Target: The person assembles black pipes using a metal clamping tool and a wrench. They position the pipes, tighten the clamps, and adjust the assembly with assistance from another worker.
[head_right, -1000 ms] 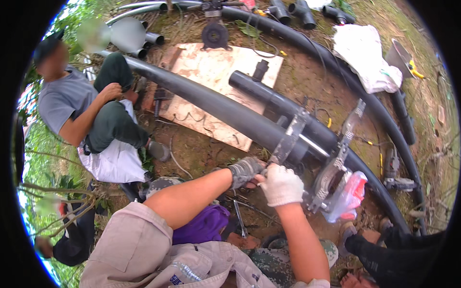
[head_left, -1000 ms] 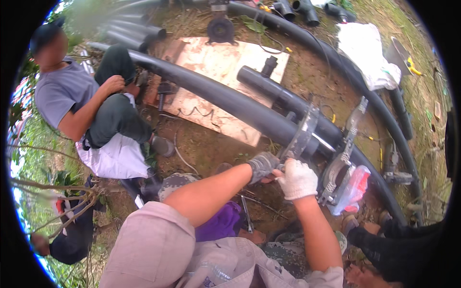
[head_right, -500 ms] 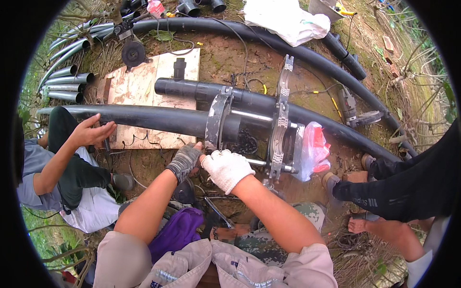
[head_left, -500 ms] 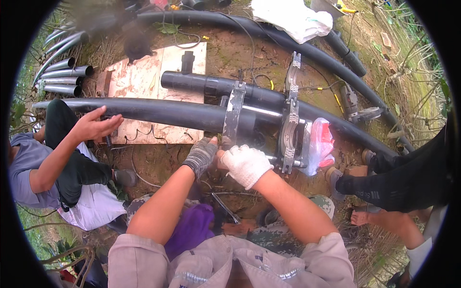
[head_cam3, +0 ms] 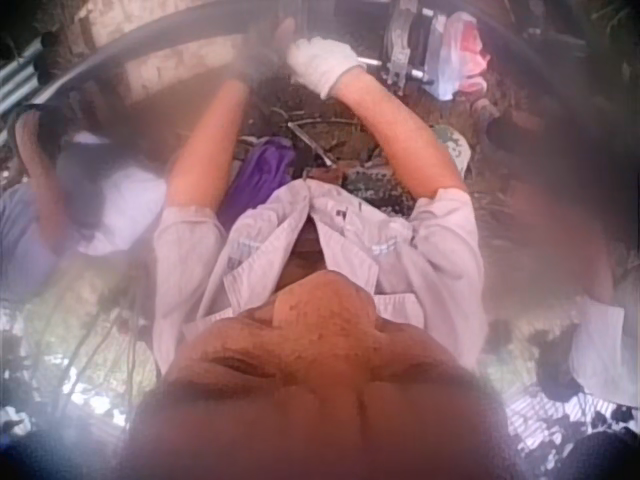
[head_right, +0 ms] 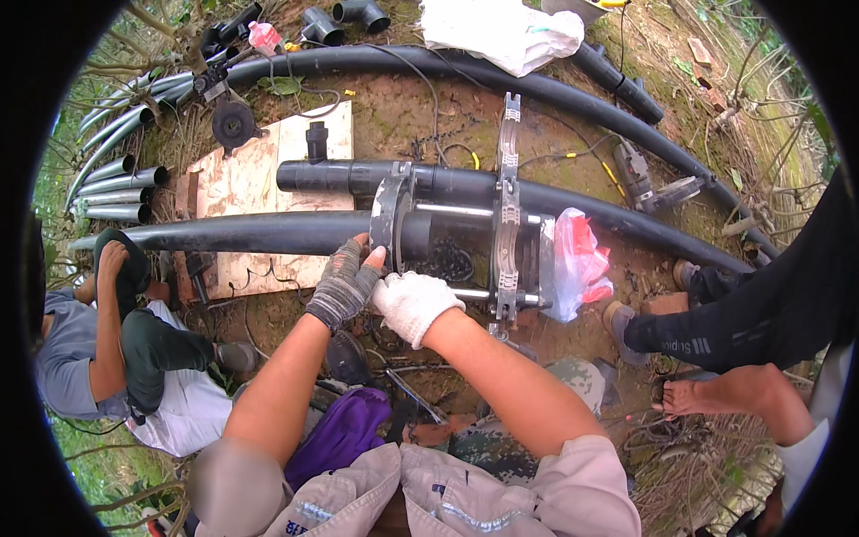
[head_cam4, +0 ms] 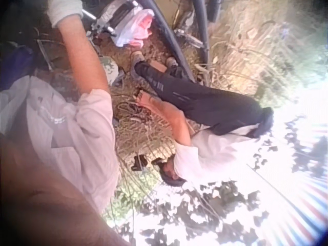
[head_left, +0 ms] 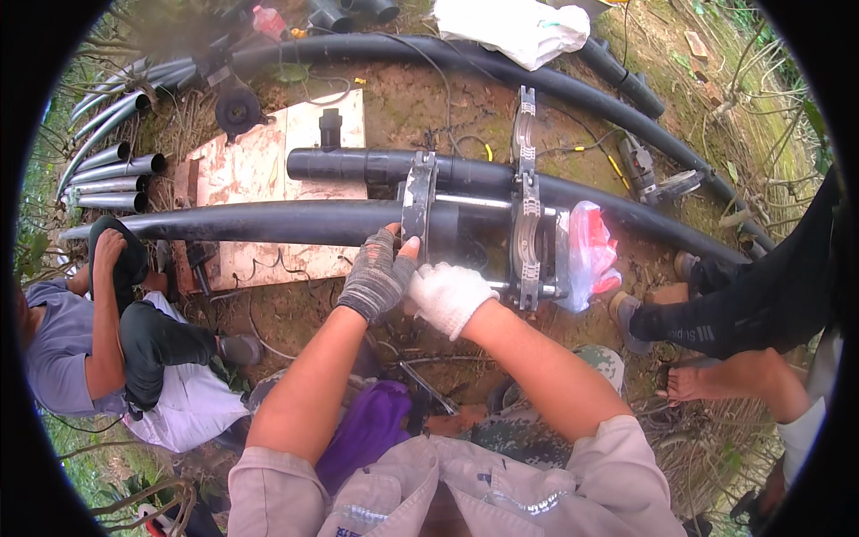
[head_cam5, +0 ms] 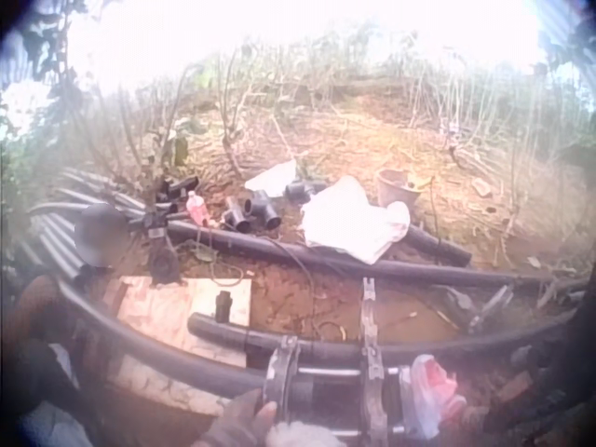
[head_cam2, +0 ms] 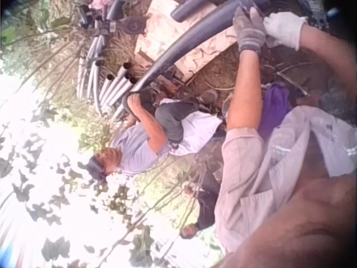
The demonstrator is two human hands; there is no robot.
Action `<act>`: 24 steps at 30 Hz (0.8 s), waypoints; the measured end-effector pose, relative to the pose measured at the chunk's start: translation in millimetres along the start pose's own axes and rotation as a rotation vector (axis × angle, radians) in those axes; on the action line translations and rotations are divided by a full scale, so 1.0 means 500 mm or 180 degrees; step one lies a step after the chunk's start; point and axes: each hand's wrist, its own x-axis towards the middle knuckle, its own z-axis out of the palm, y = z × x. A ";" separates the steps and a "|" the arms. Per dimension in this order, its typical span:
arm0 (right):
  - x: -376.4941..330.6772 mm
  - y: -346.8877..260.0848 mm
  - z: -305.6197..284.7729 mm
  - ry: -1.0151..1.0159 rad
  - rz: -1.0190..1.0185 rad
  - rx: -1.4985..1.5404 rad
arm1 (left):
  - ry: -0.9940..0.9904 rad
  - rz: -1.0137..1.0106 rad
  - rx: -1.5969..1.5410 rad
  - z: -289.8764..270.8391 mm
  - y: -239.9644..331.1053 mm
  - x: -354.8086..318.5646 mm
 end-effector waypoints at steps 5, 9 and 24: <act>-0.021 -0.017 0.041 0.0700 0.0254 0.0084 | -0.0041 -0.0123 0.0608 -0.014 0.060 0.000; -0.019 -0.029 0.031 0.0621 0.0467 0.0142 | -0.0030 -0.0095 0.0776 -0.015 0.059 0.004; -0.010 -0.025 0.045 0.0420 0.0652 0.0560 | -0.0204 0.0017 0.0429 -0.005 0.037 0.021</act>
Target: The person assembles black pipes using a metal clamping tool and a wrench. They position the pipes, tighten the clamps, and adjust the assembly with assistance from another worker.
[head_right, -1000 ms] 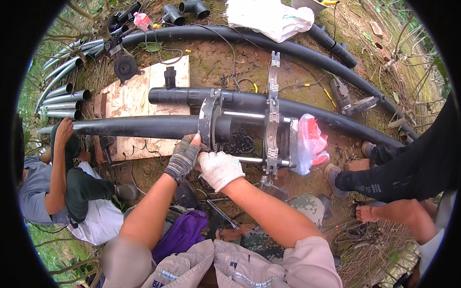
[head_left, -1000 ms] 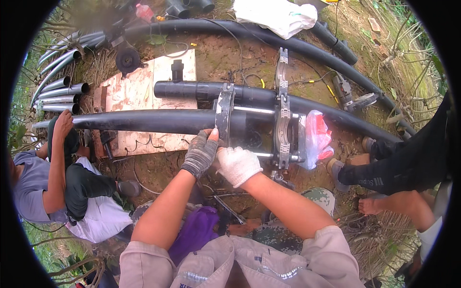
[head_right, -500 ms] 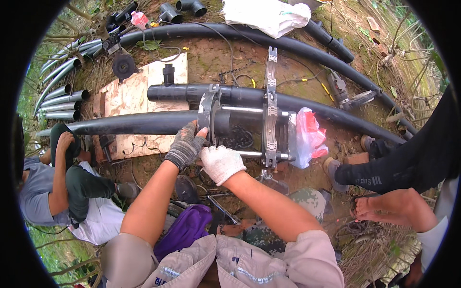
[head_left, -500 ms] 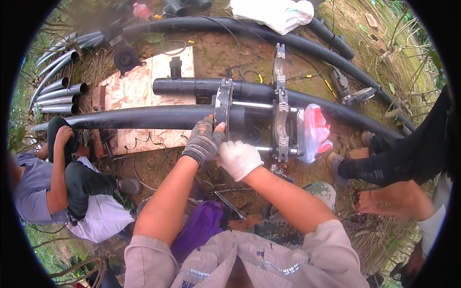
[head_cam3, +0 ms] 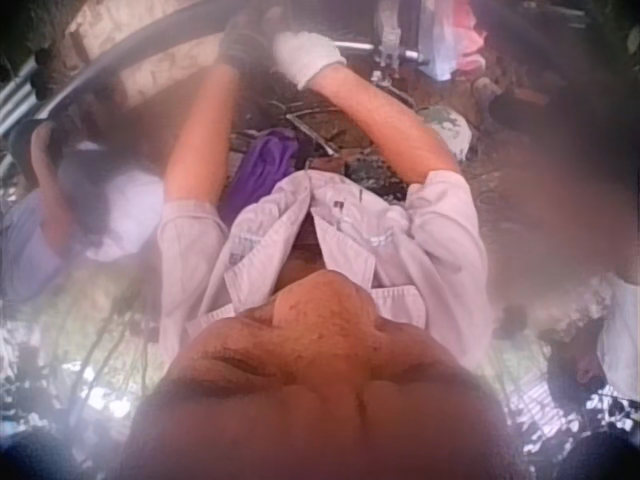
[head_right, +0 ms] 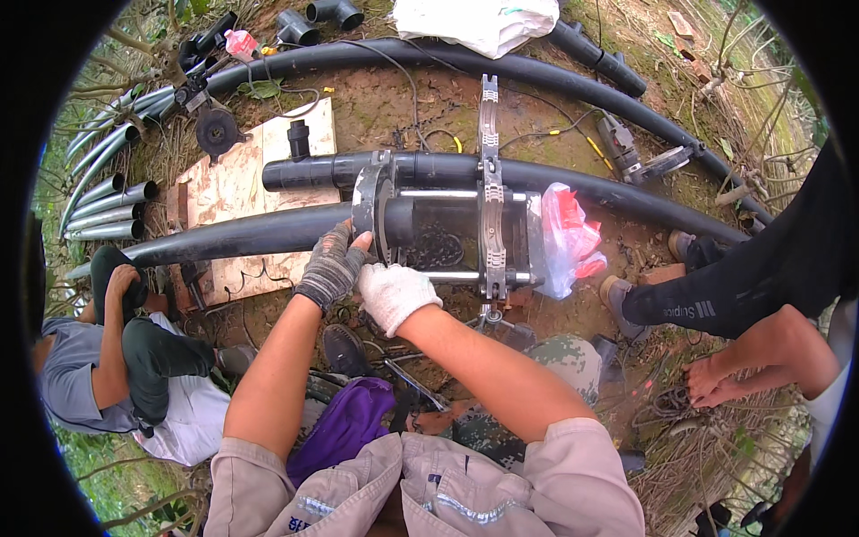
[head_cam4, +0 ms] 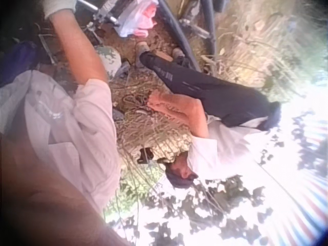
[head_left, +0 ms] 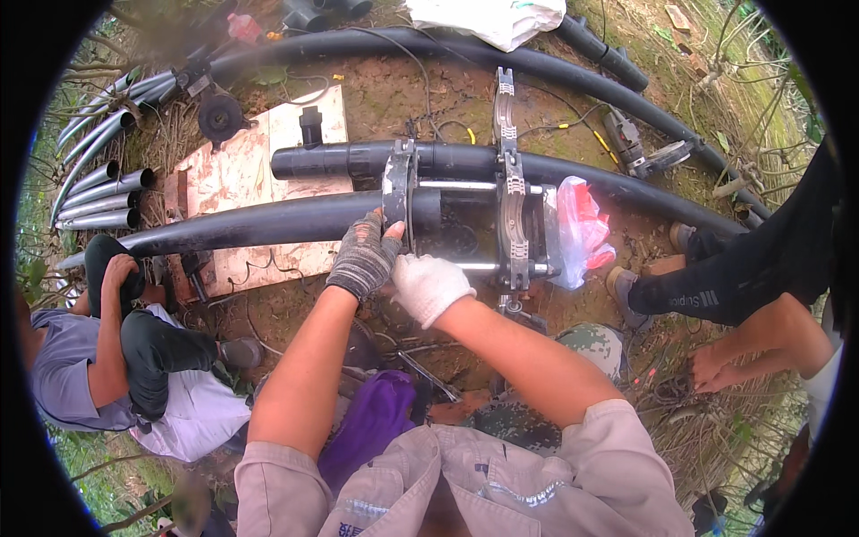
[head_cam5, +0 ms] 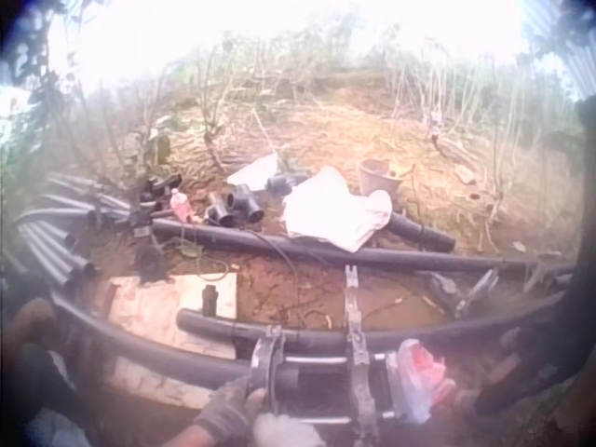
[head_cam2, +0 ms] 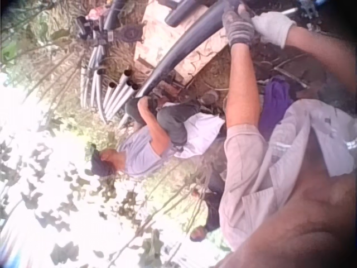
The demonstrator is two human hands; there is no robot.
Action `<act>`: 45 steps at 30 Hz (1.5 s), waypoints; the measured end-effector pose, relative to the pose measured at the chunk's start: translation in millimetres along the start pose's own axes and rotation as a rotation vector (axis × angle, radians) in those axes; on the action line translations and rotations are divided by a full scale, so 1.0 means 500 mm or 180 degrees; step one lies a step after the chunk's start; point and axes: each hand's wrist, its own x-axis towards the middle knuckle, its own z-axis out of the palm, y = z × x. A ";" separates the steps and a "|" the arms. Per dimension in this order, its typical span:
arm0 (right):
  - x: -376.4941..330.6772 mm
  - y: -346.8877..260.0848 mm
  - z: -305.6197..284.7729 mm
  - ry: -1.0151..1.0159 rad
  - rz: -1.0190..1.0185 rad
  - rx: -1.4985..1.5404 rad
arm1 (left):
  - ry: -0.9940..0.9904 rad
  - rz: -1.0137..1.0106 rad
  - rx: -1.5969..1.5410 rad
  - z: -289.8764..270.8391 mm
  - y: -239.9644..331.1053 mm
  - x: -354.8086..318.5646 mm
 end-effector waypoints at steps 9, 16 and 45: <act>0.011 0.019 -0.029 -0.0304 -0.0534 -0.0070 | 0.0507 0.0141 0.0676 0.013 -0.022 -0.004; -0.008 0.001 0.008 0.0476 -0.0162 -0.0006 | 0.0114 -0.0049 0.0496 -0.017 0.018 -0.006; -0.069 0.028 -0.078 -0.0773 0.0186 0.0439 | 0.0611 0.0385 0.0752 0.017 0.018 0.046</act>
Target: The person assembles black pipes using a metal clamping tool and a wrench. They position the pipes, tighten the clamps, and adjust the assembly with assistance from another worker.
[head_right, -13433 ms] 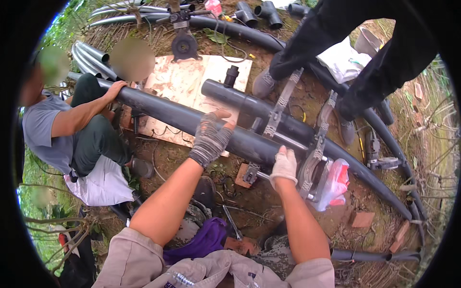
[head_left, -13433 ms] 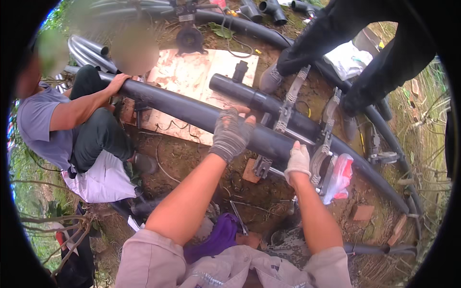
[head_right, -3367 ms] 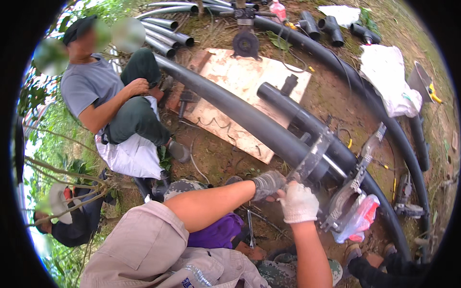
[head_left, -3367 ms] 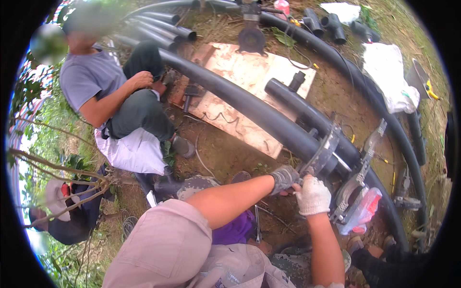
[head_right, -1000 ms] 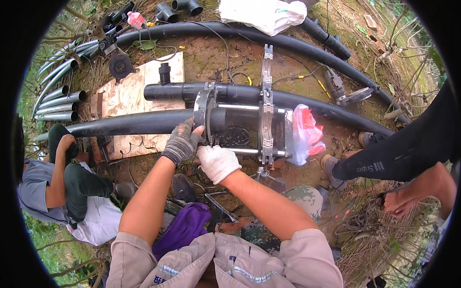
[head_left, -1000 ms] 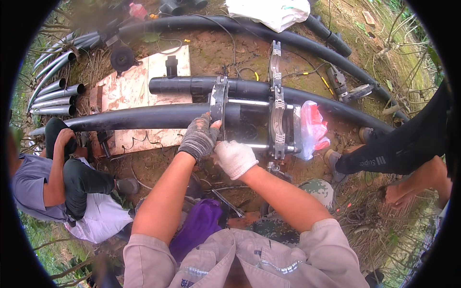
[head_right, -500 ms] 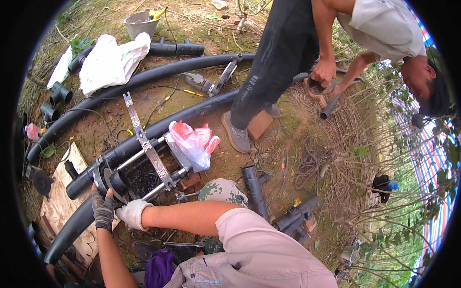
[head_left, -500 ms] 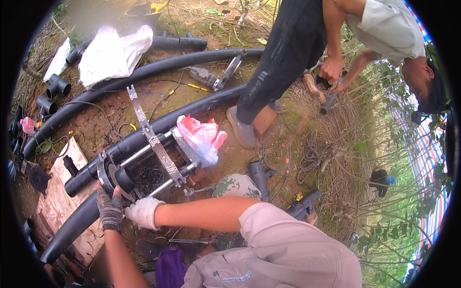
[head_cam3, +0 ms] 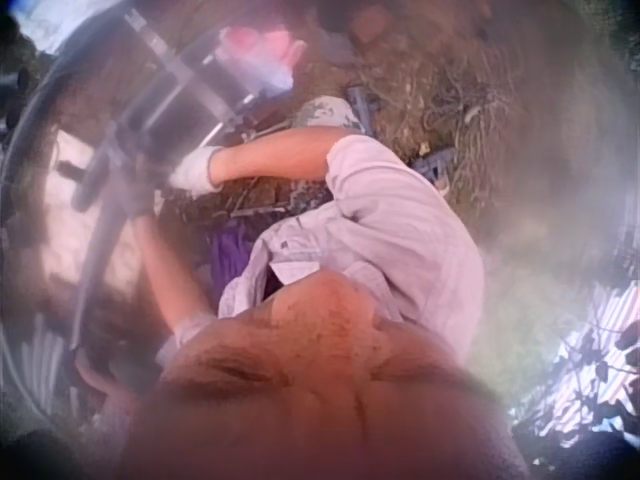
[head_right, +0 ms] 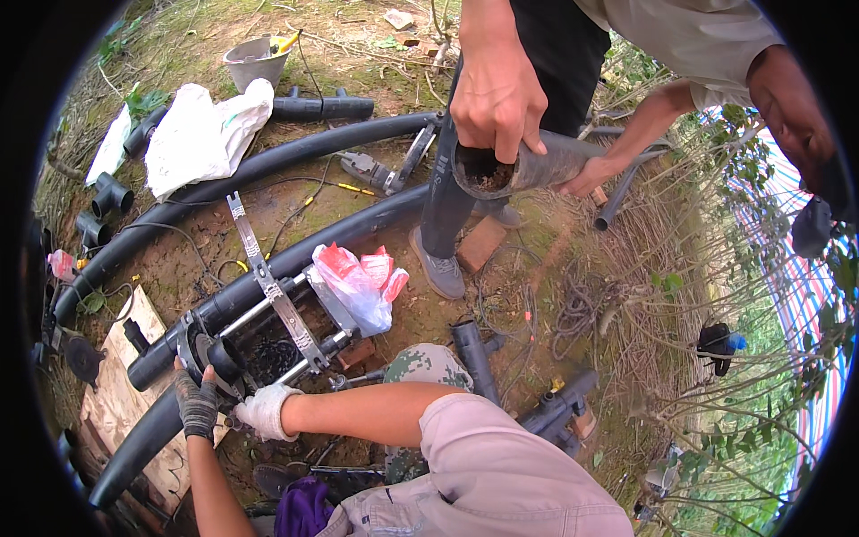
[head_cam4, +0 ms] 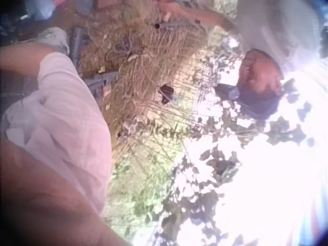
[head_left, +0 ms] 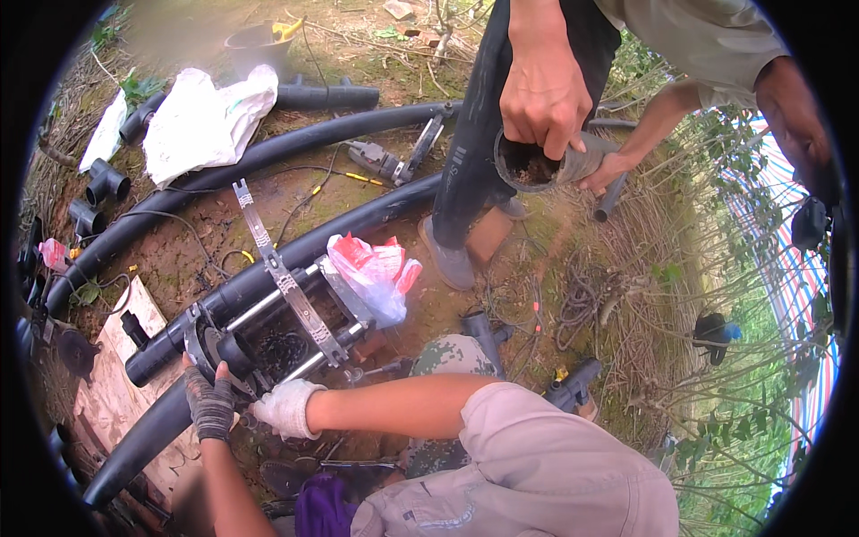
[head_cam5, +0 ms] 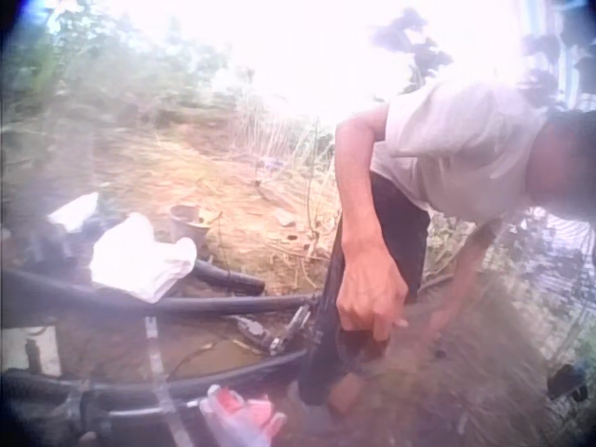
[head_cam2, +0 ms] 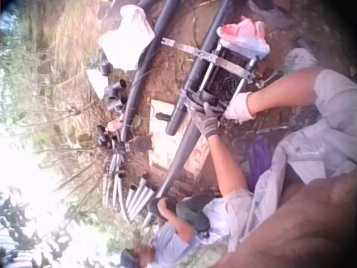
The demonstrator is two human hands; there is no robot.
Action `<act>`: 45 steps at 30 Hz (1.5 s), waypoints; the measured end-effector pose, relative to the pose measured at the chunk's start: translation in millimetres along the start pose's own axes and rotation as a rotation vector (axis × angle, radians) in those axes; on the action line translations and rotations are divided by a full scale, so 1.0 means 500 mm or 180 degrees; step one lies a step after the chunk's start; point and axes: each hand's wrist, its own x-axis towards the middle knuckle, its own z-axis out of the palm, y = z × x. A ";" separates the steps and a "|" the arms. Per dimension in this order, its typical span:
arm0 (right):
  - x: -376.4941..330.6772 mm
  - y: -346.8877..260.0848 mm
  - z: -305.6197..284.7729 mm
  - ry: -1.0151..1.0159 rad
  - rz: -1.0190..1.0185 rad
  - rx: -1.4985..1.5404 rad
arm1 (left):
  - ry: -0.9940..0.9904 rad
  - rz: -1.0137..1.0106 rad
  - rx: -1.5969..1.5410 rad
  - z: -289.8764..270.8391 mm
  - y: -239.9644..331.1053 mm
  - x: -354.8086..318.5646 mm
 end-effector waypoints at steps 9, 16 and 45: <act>-0.021 0.009 -0.012 0.0168 -0.0009 -0.0128 | 0.1086 0.1063 -0.0294 -0.011 0.074 -0.001; -0.058 -0.031 -0.041 -0.0392 -0.0352 -0.0595 | 0.0414 0.2264 -0.1378 -0.047 0.289 -0.054; 0.031 0.064 0.097 0.0685 -0.0837 -0.0083 | -0.0653 0.4740 -0.2388 0.066 0.971 -0.039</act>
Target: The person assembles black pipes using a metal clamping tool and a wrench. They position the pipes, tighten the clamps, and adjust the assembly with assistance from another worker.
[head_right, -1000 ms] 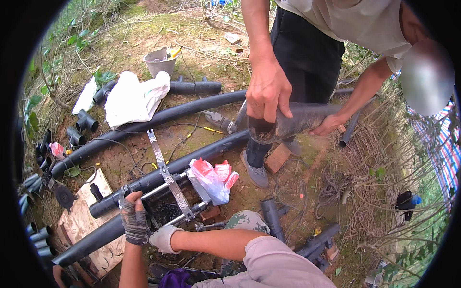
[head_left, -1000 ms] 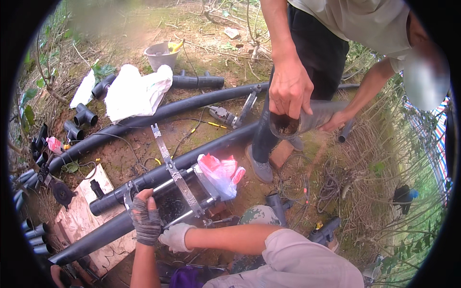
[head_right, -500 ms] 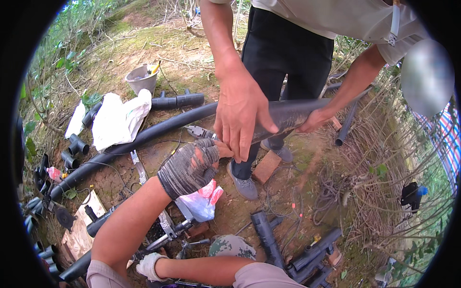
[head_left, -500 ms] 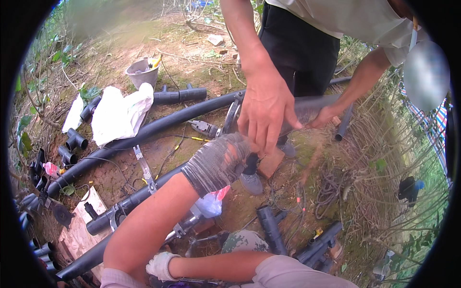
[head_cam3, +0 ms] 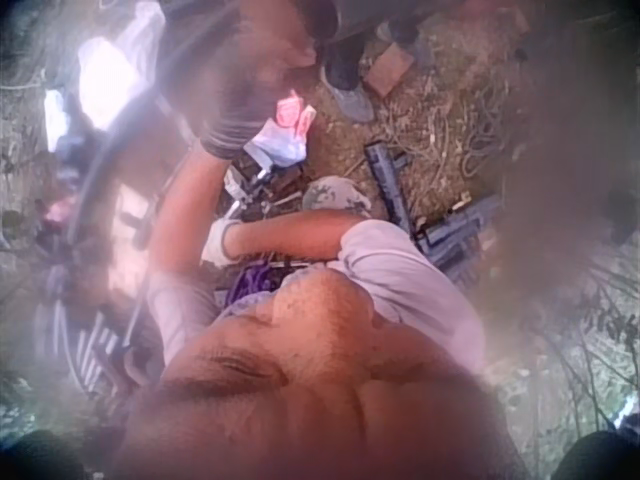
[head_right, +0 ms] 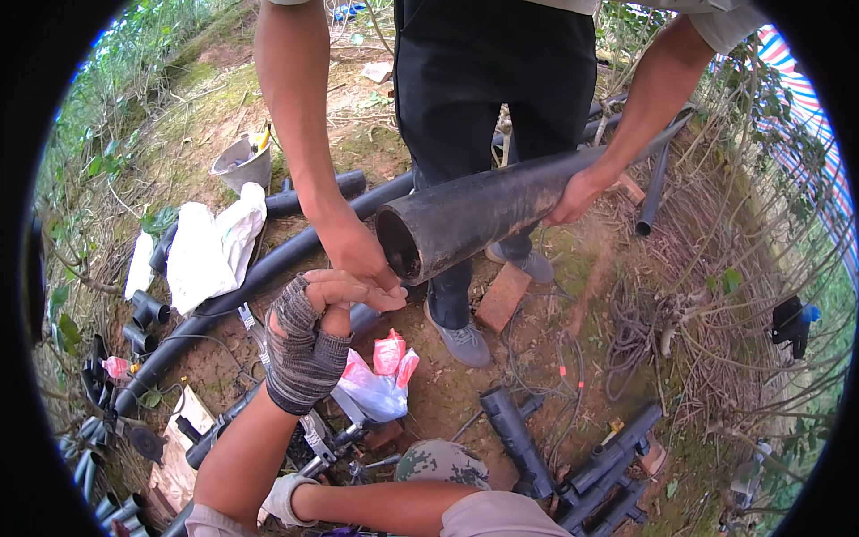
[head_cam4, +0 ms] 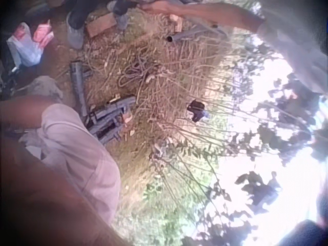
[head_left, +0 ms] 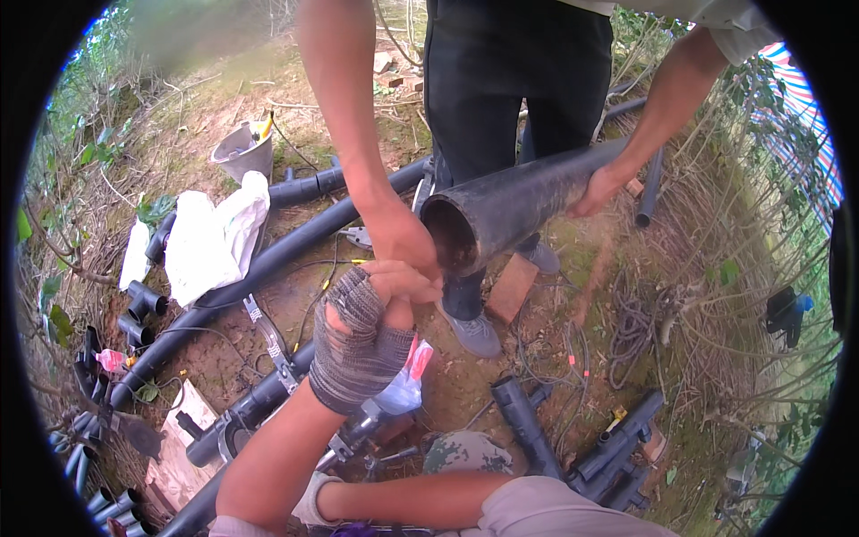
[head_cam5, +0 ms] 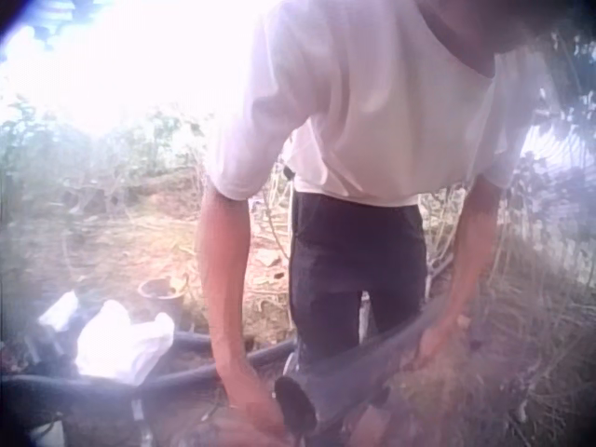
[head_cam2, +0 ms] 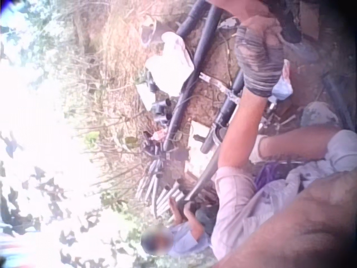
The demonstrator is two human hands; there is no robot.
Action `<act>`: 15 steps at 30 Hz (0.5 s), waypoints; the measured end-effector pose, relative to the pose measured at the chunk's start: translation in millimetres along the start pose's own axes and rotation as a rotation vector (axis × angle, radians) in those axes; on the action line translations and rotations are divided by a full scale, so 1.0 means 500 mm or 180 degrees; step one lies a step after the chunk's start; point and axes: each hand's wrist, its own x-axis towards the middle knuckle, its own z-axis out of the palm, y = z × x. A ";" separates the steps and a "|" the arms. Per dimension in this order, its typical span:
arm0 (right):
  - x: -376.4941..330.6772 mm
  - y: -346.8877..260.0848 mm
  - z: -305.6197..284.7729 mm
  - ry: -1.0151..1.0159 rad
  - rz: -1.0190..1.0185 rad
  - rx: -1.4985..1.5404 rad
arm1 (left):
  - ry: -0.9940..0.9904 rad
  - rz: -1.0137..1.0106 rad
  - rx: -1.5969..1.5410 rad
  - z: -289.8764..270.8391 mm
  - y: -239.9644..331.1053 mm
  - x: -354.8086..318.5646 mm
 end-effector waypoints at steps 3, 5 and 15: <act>0.024 0.005 0.035 0.0215 0.0084 0.0022 | 0.0001 -0.0424 -0.0256 0.031 0.015 0.022; 0.023 0.010 0.053 0.0147 0.0090 0.0045 | -0.0201 -0.0630 -0.0209 0.057 0.004 0.038; -0.107 -0.085 -0.224 -0.0967 -0.0157 0.0425 | -0.0346 -0.1215 -0.0733 0.209 -0.109 -0.097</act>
